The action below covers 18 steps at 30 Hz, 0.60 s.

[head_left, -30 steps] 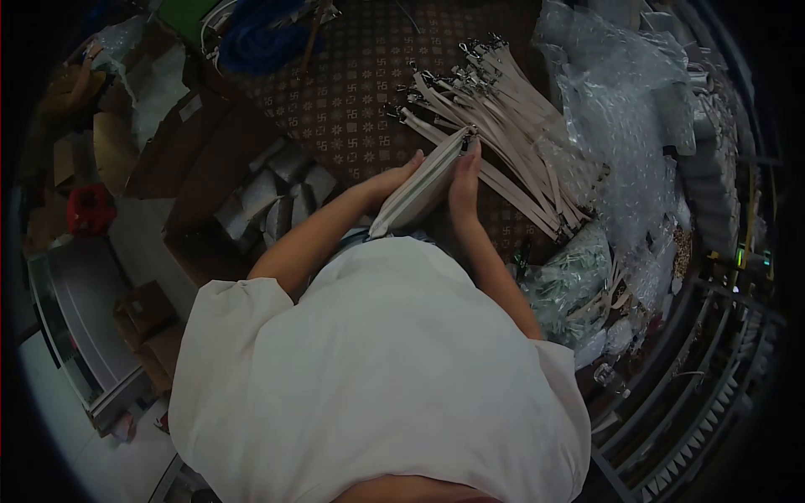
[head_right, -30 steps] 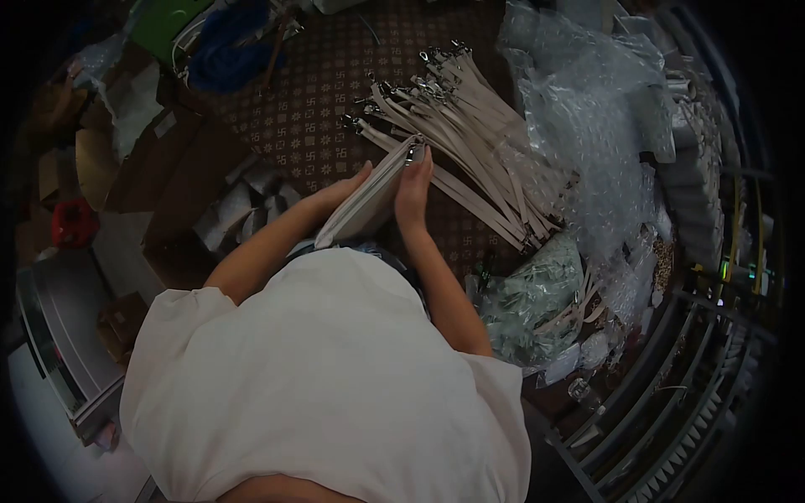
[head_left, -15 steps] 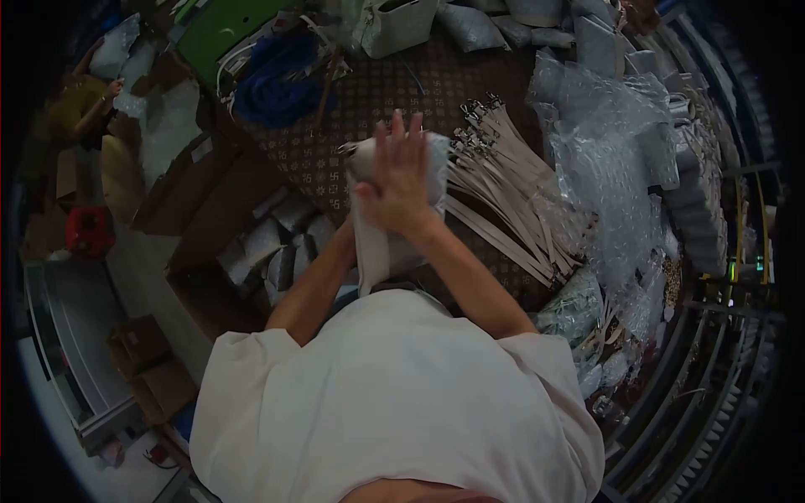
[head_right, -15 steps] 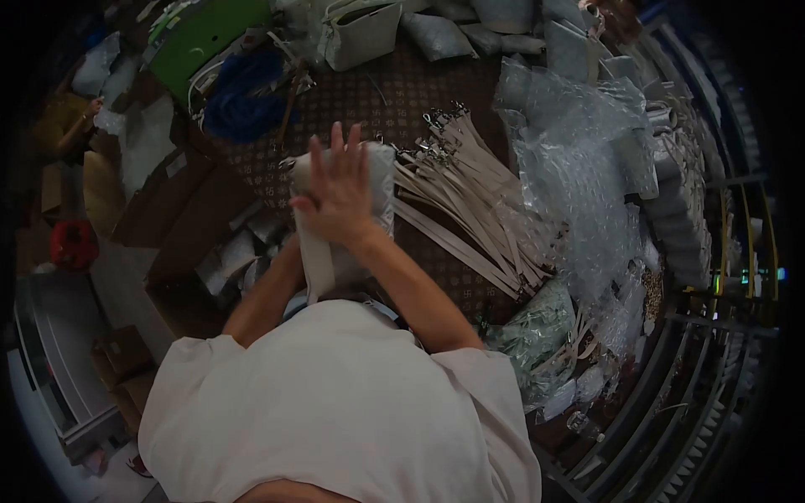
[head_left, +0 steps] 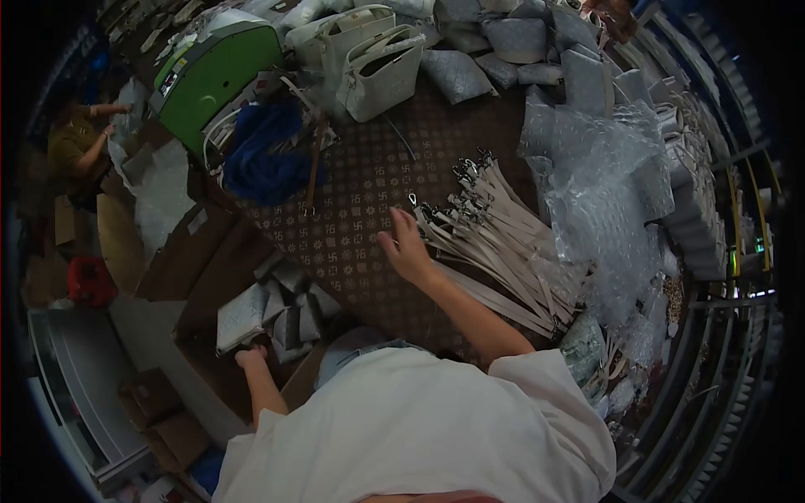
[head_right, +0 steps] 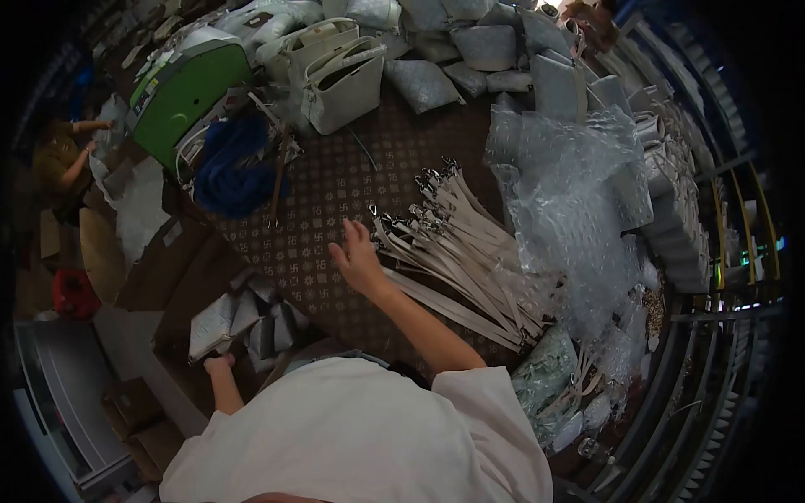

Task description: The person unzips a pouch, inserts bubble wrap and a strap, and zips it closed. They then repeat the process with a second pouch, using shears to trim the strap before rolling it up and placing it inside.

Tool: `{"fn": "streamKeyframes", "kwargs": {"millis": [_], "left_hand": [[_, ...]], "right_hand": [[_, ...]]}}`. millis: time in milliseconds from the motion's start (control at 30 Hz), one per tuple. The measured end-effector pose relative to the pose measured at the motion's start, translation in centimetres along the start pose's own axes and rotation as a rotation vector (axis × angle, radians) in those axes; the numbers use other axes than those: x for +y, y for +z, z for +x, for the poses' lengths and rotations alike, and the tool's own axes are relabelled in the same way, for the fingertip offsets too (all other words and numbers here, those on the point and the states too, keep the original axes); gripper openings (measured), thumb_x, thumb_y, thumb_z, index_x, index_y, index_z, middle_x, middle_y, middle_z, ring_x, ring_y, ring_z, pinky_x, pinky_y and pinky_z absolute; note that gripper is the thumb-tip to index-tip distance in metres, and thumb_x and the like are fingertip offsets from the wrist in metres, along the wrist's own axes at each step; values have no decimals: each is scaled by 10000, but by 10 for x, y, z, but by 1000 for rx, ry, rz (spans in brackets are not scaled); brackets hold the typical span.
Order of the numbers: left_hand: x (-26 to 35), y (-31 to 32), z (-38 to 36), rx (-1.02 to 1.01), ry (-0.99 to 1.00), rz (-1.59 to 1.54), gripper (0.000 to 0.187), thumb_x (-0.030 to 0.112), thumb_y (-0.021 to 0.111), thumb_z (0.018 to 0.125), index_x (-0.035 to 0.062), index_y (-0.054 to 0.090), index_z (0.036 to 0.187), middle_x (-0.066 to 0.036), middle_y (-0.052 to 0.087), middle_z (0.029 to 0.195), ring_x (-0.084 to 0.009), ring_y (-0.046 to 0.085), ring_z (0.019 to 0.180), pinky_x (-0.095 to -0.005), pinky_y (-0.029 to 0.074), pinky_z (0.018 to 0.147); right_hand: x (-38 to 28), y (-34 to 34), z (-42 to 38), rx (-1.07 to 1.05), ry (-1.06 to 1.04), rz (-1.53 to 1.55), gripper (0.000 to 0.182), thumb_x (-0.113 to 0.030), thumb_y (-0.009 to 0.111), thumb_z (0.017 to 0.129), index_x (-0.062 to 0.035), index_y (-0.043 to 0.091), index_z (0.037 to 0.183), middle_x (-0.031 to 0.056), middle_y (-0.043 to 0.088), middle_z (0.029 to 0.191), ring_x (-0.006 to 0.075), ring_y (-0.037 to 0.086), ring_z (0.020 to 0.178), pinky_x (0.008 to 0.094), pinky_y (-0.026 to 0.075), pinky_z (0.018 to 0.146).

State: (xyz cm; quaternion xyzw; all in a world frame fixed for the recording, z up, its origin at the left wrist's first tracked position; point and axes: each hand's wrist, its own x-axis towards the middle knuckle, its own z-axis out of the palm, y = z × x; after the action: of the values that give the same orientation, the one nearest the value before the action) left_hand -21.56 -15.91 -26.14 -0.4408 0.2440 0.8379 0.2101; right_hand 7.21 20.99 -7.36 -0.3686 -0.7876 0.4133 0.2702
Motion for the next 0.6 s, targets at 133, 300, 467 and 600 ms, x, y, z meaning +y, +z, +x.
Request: {"fn": "streamKeyframes", "kwargs": {"millis": [133,300,467,600], "left_hand": [[-86,104,-59,-49,779,1077,306,177,476,833,-13,505,1071,-132,484,1082,-225,489,928,-356,398,826],[-272,198,-77,-692,1491,1741,421,203,512,841,30,421,1213,-201,339,1261,-363,326,1157,-457,272,957],[-345,208,-73,-459,1572,2419,488,355,391,886,94,361,1298,-214,168,1391,-387,141,1285,-547,157,1008],[-345,209,-78,-476,1591,2427,490,338,408,878,99,355,1303,-203,165,1393,-392,145,1280,-550,162,1004]], "right_hand": [[74,-51,46,224,156,71,483,-274,536,856,31,391,1201,219,452,1101,309,529,863,375,431,762],[181,-94,149,323,401,107,463,-325,536,863,7,429,1166,83,560,935,141,543,801,274,462,667],[221,-143,268,453,629,622,626,-498,591,778,18,452,1103,95,520,922,187,536,786,297,468,651],[229,-153,353,565,695,896,554,-456,652,744,-18,510,1051,84,558,938,196,545,783,336,462,632]]}}
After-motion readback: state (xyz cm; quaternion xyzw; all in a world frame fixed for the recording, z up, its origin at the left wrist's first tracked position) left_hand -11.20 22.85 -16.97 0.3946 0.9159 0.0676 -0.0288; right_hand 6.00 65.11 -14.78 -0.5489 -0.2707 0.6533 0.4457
